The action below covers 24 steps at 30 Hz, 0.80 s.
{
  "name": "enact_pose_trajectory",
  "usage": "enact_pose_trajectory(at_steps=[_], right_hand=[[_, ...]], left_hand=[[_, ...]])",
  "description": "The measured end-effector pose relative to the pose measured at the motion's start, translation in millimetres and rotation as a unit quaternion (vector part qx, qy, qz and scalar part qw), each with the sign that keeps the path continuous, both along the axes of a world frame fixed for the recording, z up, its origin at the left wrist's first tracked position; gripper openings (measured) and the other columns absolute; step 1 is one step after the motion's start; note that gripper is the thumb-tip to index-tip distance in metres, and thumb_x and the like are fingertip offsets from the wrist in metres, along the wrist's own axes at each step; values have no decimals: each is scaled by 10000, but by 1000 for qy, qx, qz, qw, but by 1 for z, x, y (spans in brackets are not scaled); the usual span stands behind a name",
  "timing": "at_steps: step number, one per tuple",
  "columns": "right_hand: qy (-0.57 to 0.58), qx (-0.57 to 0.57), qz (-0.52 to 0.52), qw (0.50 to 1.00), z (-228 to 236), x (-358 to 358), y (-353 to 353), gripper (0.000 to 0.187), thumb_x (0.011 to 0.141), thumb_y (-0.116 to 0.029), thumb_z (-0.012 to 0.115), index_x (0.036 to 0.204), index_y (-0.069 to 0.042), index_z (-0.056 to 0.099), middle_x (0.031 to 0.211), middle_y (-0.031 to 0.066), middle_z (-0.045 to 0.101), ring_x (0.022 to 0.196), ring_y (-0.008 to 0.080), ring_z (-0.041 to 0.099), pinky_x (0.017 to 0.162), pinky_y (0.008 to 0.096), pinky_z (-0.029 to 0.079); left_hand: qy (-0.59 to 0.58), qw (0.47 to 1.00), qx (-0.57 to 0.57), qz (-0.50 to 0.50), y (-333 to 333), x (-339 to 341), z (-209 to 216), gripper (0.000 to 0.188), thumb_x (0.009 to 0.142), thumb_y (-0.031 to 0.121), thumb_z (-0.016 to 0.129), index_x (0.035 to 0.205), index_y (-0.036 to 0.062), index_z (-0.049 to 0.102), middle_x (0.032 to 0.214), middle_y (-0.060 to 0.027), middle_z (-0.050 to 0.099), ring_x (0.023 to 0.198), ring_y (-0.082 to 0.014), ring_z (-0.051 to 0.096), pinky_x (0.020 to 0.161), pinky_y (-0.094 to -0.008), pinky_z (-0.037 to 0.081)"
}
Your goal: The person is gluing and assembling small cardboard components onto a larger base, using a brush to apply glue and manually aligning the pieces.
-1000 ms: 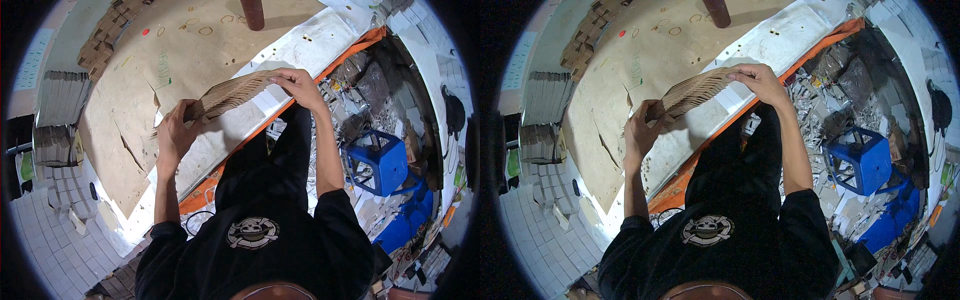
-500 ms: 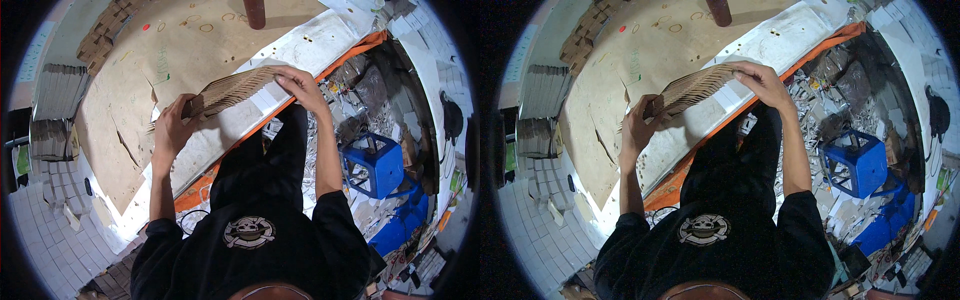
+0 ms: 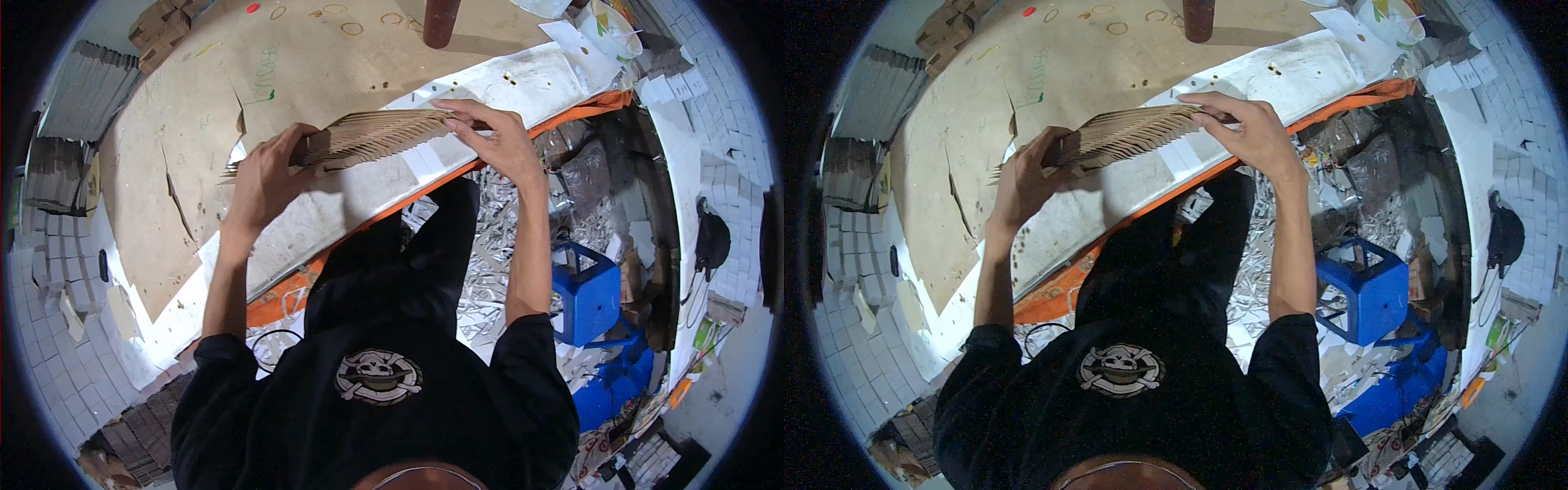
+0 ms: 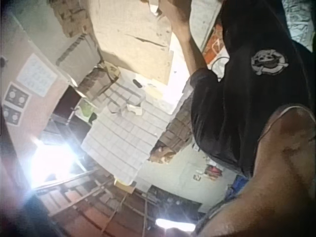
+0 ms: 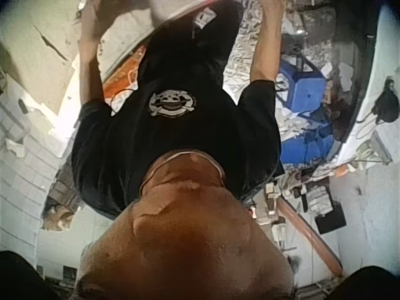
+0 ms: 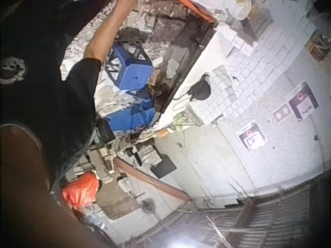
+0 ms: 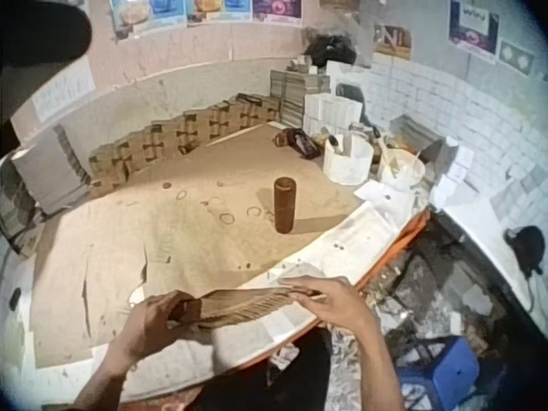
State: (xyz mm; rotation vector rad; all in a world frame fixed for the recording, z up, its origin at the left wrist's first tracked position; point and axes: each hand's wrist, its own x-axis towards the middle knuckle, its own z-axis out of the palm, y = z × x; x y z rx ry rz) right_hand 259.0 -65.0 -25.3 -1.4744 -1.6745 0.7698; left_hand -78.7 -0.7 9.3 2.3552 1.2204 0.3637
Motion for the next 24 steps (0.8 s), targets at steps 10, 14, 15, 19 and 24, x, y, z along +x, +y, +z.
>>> enact_pose_trajectory(at_steps=[10, 14, 15, 19, 24], right_hand=[[-32, -12, -10, 999, 7, -3, -1, 259, 912, -179, 732, 1161, -112, 751, 1027, 82, 778, 918, 238, 753, 843, 342, 574], [-54, 19, -2, 998, 8, -4, -2, 301, 905, -236, 757, 1189, -138, 748, 1040, 87, 776, 927, 225, 744, 830, 350, 565], [-57, 28, 5, 998, 11, -7, -4, 303, 904, -275, 764, 1174, -139, 757, 1025, 91, 767, 921, 221, 730, 826, 355, 553], [-128, -11, -5, 992, 12, -20, 5, 352, 920, -404, 741, 1122, -119, 781, 977, 108, 724, 902, 238, 685, 812, 366, 515], [-44, -46, 27, 998, 0, -15, 22, 451, 958, -498, 662, 1075, -78, 777, 931, 124, 677, 876, 273, 651, 802, 384, 498]], left_hand=[[3, 1000, 4, -5, -2, 2, 1, 477, 809, 16, 769, 1250, 107, 613, 1105, -133, 746, 1037, -296, 738, 869, -404, 586], [22, 1000, -7, 8, -4, 2, 3, 471, 819, 24, 764, 1257, 115, 615, 1086, -129, 751, 1023, -293, 740, 857, -404, 586], [23, 1000, -7, 9, -5, 2, 2, 471, 819, 24, 764, 1257, 115, 615, 1086, -129, 751, 1023, -293, 740, 857, -404, 586], [19, 1000, 4, 1, -3, 1, 0, 430, 833, 48, 761, 1236, 107, 621, 1071, -129, 752, 1006, -295, 740, 850, -400, 580], [18, 999, 43, -19, 6, 0, 2, 378, 847, 60, 756, 1201, 99, 631, 1045, -130, 755, 981, -300, 741, 842, -398, 577]])
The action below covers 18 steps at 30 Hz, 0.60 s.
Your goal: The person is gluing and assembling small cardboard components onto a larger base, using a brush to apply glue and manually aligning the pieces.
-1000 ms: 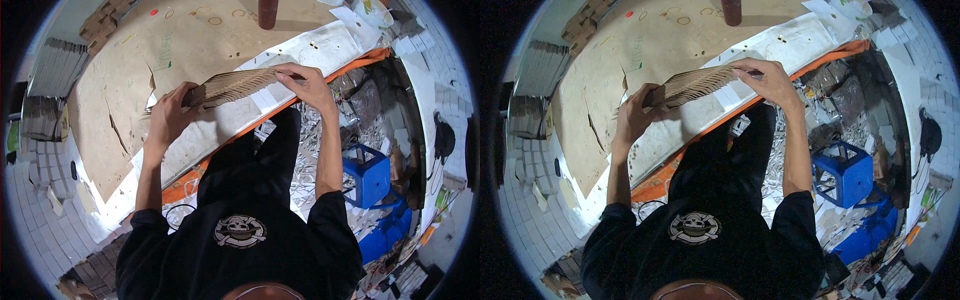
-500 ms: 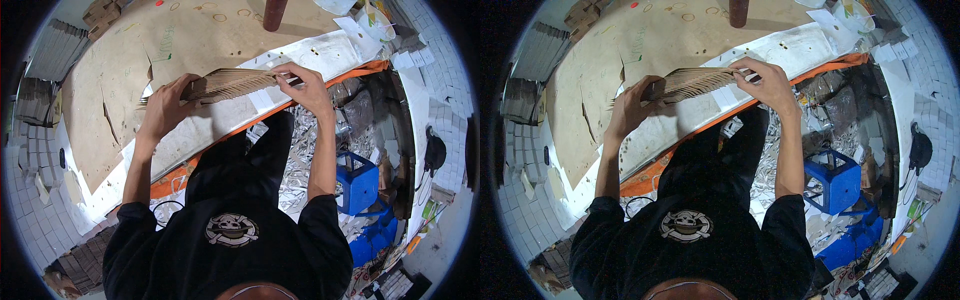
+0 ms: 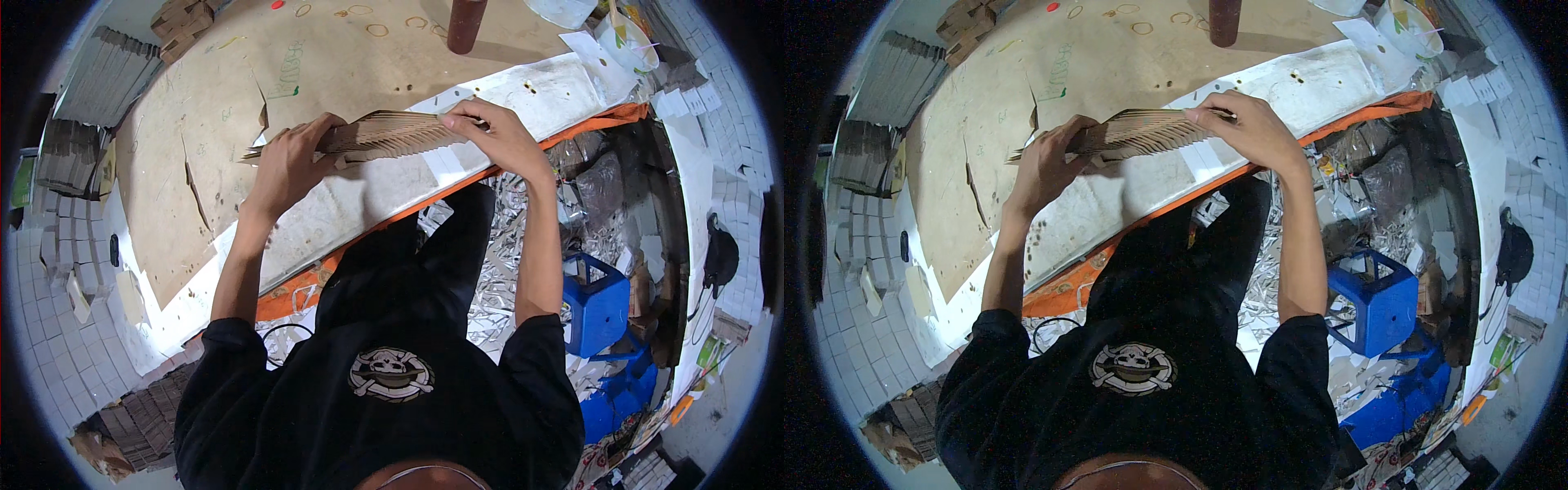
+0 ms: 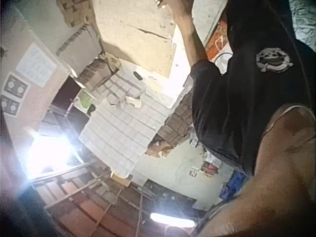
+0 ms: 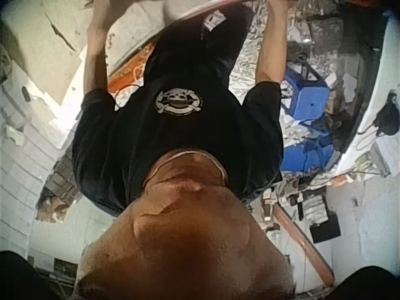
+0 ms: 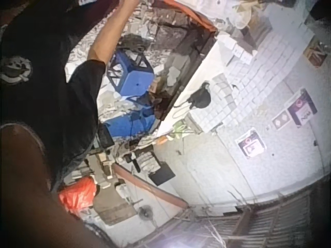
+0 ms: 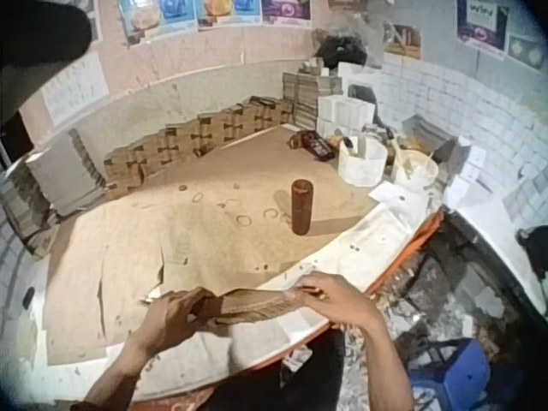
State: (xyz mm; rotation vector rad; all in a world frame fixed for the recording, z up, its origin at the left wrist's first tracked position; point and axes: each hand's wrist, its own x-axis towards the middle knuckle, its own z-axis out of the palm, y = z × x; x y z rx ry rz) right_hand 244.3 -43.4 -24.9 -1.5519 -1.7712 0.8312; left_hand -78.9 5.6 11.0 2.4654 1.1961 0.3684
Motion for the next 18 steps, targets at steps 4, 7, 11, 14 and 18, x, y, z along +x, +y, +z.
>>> enact_pose_trajectory(at_steps=[4, 7, 11, 14, 18], right_hand=[[-13, -40, 4, 999, 7, -1, 4, 507, 959, -529, 652, 1077, -48, 760, 947, 145, 687, 894, 282, 657, 821, 385, 498], [24, -36, -10, 999, -17, 9, -9, 431, 948, -447, 703, 1095, -46, 764, 964, 149, 706, 900, 267, 662, 833, 375, 501], [96, -10, -65, 993, -45, 9, -23, 278, 940, -283, 747, 1058, -34, 784, 966, 140, 724, 872, 217, 655, 812, 367, 506], [95, -71, -130, 984, -43, 8, -29, 235, 953, -256, 728, 998, -34, 792, 866, 100, 724, 793, 157, 642, 764, 334, 503], [274, -83, -179, 941, -31, 9, -39, 259, 970, -241, 725, 958, 17, 752, 798, 71, 727, 682, 122, 681, 641, 259, 534]], left_hand=[[-12, 1000, -2, 1, 9, -2, -8, 337, 857, 71, 754, 1176, 99, 648, 1014, -121, 765, 923, -294, 752, 810, -397, 581], [-2, 1000, -5, 25, 11, -3, -11, 330, 854, 101, 767, 1167, 101, 664, 997, -116, 770, 904, -279, 757, 786, -392, 583], [-9, 999, 10, 47, 8, -2, -14, 314, 859, 145, 776, 1159, 117, 689, 967, -105, 771, 873, -245, 758, 769, -359, 579], [2, 996, -33, 82, 10, 1, -3, 325, 850, 187, 788, 1144, 74, 708, 942, -120, 773, 815, -254, 749, 735, -352, 567], [-94, 960, -262, 24, 23, 12, 21, 460, 840, 226, 814, 1176, -61, 685, 938, -113, 752, 841, -125, 689, 762, -291, 532]])
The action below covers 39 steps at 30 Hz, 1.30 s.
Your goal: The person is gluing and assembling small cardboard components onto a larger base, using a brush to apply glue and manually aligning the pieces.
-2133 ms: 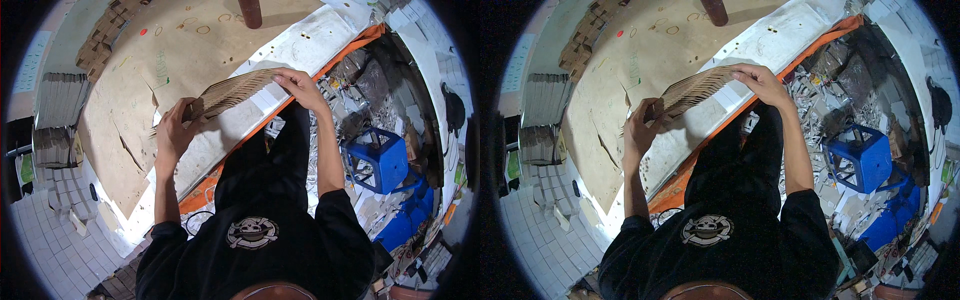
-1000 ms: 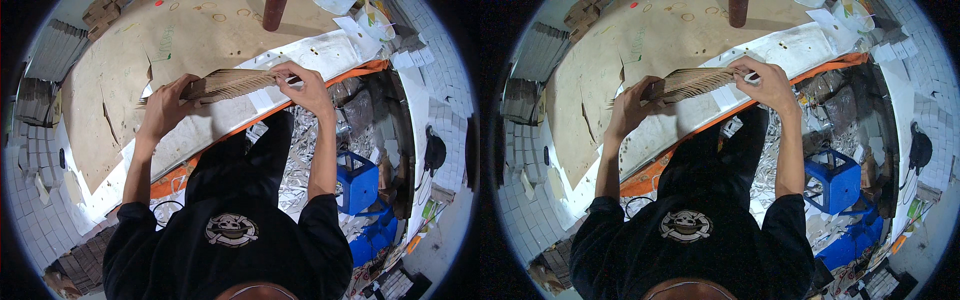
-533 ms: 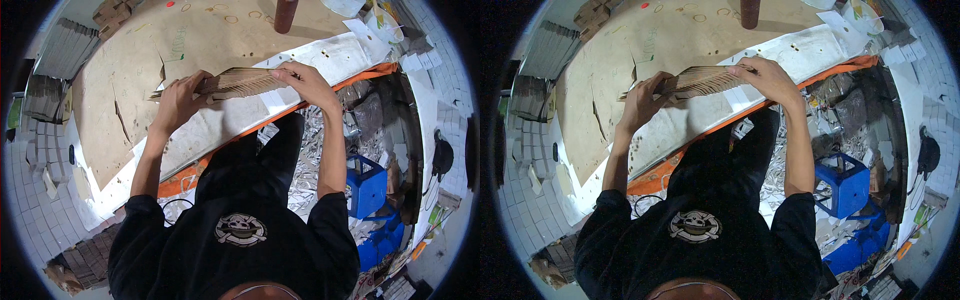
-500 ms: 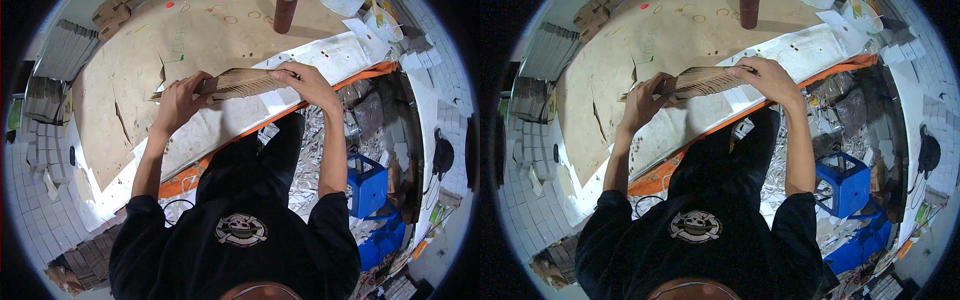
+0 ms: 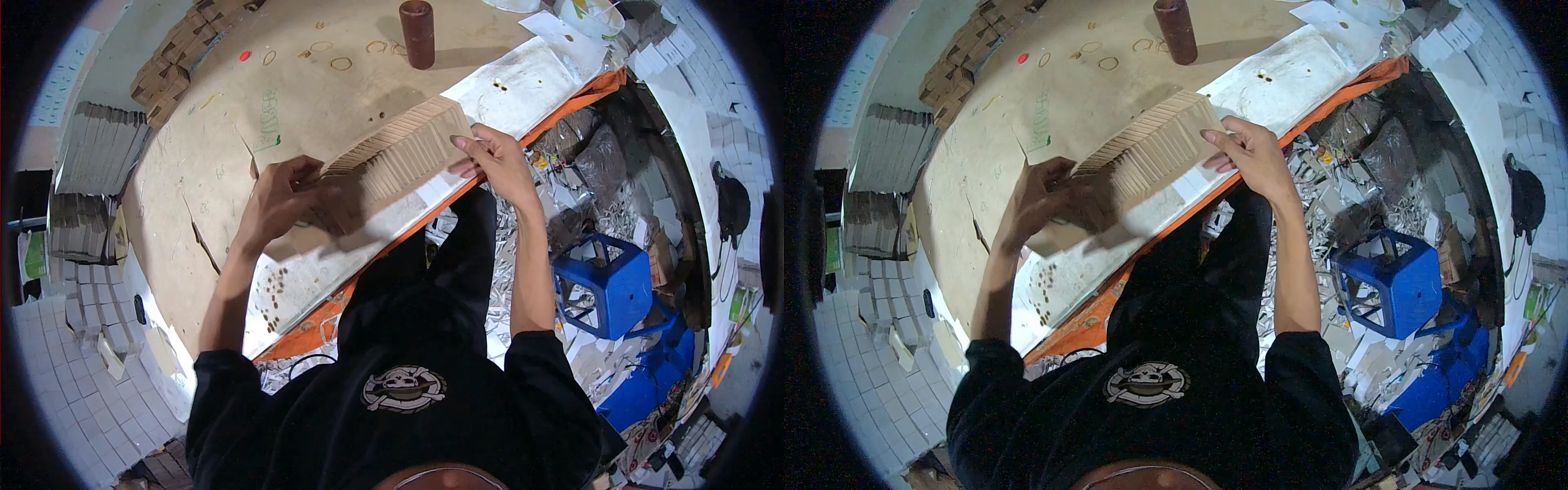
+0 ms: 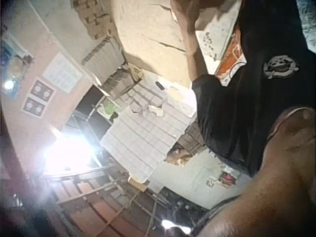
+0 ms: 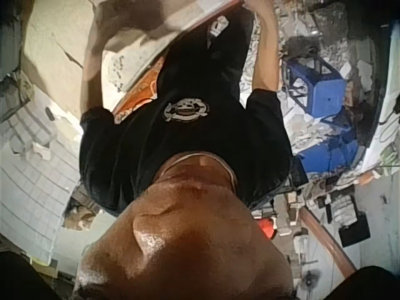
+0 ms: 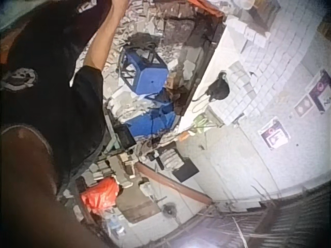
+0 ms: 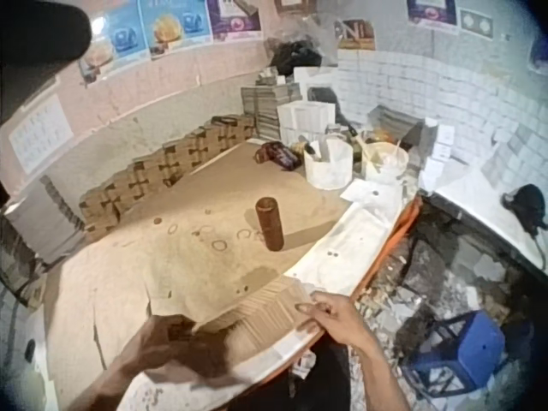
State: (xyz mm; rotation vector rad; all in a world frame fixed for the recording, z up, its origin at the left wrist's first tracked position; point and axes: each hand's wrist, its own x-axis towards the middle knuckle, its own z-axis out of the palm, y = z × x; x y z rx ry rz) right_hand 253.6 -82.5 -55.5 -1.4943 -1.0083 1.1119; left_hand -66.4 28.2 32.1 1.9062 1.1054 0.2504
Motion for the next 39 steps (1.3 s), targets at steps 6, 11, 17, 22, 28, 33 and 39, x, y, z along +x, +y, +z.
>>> enact_pose_trajectory(at_steps=[6, 11, 17, 22, 28, 33, 39], right_hand=[[49, -79, -80, 992, -32, 29, -2, 266, 917, -235, 792, 951, 25, 746, 791, 96, 736, 628, 138, 721, 556, 233, 564], [-39, -79, -131, 987, -22, 49, 5, 239, 894, -203, 797, 937, 30, 769, 727, 114, 740, 607, 144, 722, 569, 267, 549], [-72, -58, -217, 972, -17, 119, 17, 215, 914, -199, 766, 965, 9, 777, 751, 122, 745, 605, 148, 715, 584, 287, 537], [-206, -125, -285, 928, -4, 165, 33, 210, 873, -194, 804, 949, -7, 744, 838, 154, 756, 736, 240, 742, 675, 352, 551], [-224, -105, -365, 898, -3, 189, 38, 221, 874, -174, 815, 980, 5, 740, 859, 130, 758, 743, 161, 715, 656, 293, 535], [-160, -68, -425, 889, -16, 195, 43, 166, 856, -75, 826, 982, -1, 747, 804, 58, 714, 721, 86, 648, 641, 237, 508], [-146, -69, -438, 884, -18, 202, 42, 165, 842, -64, 837, 970, -6, 750, 789, 38, 700, 715, 73, 632, 642, 230, 498]], left_hand=[[-75, 979, -174, -78, 11, 27, -50, 477, 815, 329, 831, 1110, -33, 736, 939, -117, 722, 850, -163, 679, 766, -313, 538], [121, 969, -214, 1, 22, 61, -73, 598, 825, 367, 836, 1161, -100, 674, 973, -97, 719, 868, -152, 673, 754, -324, 549], [85, 976, -200, 11, 34, 152, -50, 612, 857, 359, 820, 1236, -88, 647, 1085, -169, 726, 980, -204, 694, 899, -358, 538], [155, 981, -108, -49, 44, 217, -47, 566, 881, 334, 796, 1260, -54, 634, 1071, -185, 717, 948, -235, 682, 863, -389, 533], [133, 984, -98, -71, 49, 261, -49, 529, 831, 246, 832, 1252, -8, 638, 1086, -125, 595, 982, -249, 626, 825, -372, 519], [142, 980, -134, -49, 54, 281, -43, 478, 850, 244, 816, 1232, 1, 661, 1112, -144, 618, 1046, -288, 659, 915, -405, 534], [154, 978, -128, -52, 50, 287, -43, 456, 841, 208, 825, 1219, 8, 668, 1081, -149, 608, 1026, -298, 667, 908, -408, 542]])
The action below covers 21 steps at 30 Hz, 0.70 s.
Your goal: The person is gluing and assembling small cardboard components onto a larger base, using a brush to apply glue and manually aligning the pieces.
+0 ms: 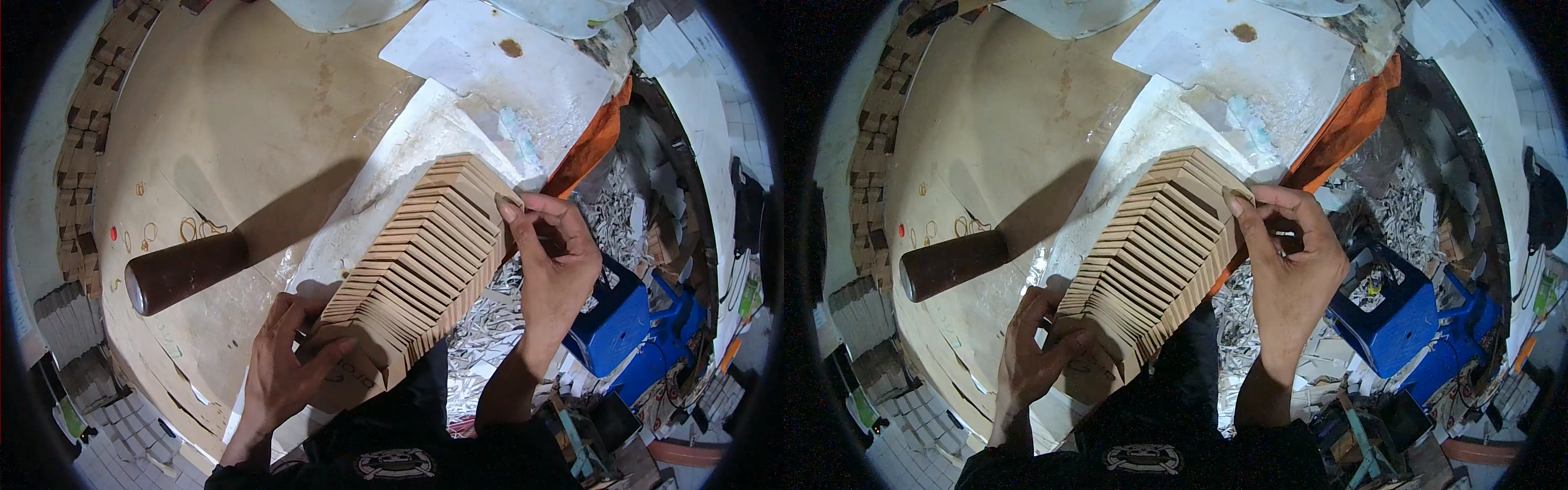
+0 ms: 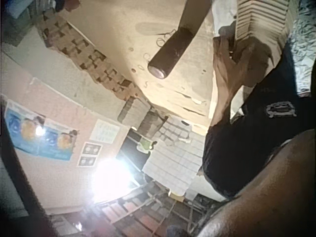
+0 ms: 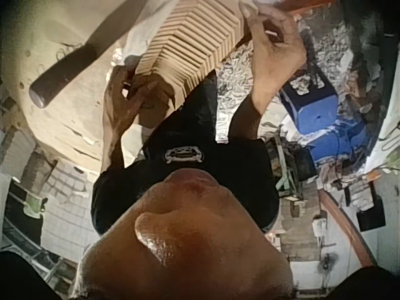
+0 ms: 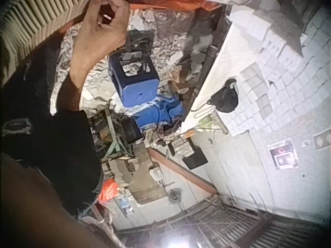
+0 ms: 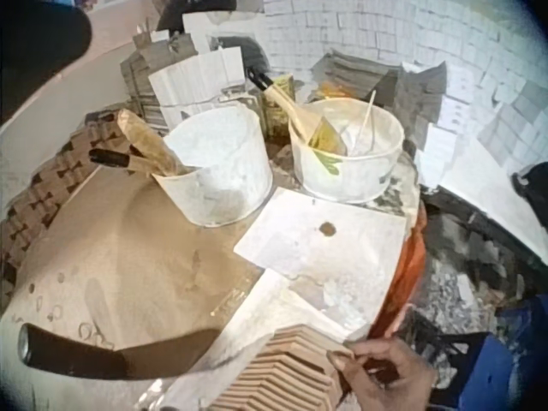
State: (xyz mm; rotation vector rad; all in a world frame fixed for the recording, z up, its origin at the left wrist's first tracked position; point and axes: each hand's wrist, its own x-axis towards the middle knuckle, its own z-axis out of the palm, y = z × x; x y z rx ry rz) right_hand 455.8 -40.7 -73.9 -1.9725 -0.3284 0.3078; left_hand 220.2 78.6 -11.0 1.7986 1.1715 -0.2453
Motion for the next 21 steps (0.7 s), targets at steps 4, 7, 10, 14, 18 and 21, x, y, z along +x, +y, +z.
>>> enact_pose_trajectory(at_steps=[4, 7, 10, 14, 18, 21], right_hand=[[15, 17, -5, 1000, -5, 3, 1, 165, 841, -80, 840, 950, 3, 749, 780, 32, 697, 717, 77, 633, 647, 220, 487], [-1, 15, 7, 1000, -9, 6, 0, 168, 852, -91, 832, 941, 15, 737, 771, 30, 692, 716, 76, 630, 640, 218, 480], [24, 21, 16, 999, -9, 9, -5, 184, 876, -115, 818, 940, 22, 714, 763, 35, 687, 708, 72, 628, 614, 220, 472], [266, 87, 57, 958, 12, 0, -19, 229, 910, -185, 805, 950, 6, 685, 762, 38, 677, 684, 54, 616, 564, 212, 452], [221, 67, 151, 961, 6, -22, -21, 236, 917, -213, 806, 940, -15, 679, 790, 17, 672, 619, 65, 576, 556, 193, 444], [43, 47, 159, 985, -16, -30, -28, 265, 898, -207, 814, 896, -12, 635, 742, 62, 587, 638, 137, 592, 556, 278, 451]], left_hand=[[-27, 999, 18, 5, -2, 0, -5, 452, 844, 203, 822, 1211, 3, 649, 1069, -161, 589, 992, -294, 645, 887, -406, 533], [-44, 994, 95, 28, -12, -2, -11, 470, 819, 185, 837, 1195, -5, 629, 1058, -163, 585, 981, -299, 616, 871, -419, 516], [-83, 962, 260, 19, -26, 3, -13, 494, 770, 137, 858, 1182, 13, 616, 1078, -155, 580, 985, -319, 586, 861, -441, 490], [-107, 916, 363, -131, -48, -4, -20, 444, 814, 27, 780, 1238, 81, 659, 1128, -133, 562, 1012, -293, 576, 891, -414, 491], [-119, 863, 403, -282, -50, 3, -24, 736, 820, 87, 735, 1513, 247, 544, 1176, -113, 535, 971, -305, 572, 842, -422, 514], [-129, 880, 373, -264, -54, 3, -26, 717, 828, 98, 728, 1509, 238, 551, 1178, -111, 504, 973, -306, 558, 860, -423, 508]])
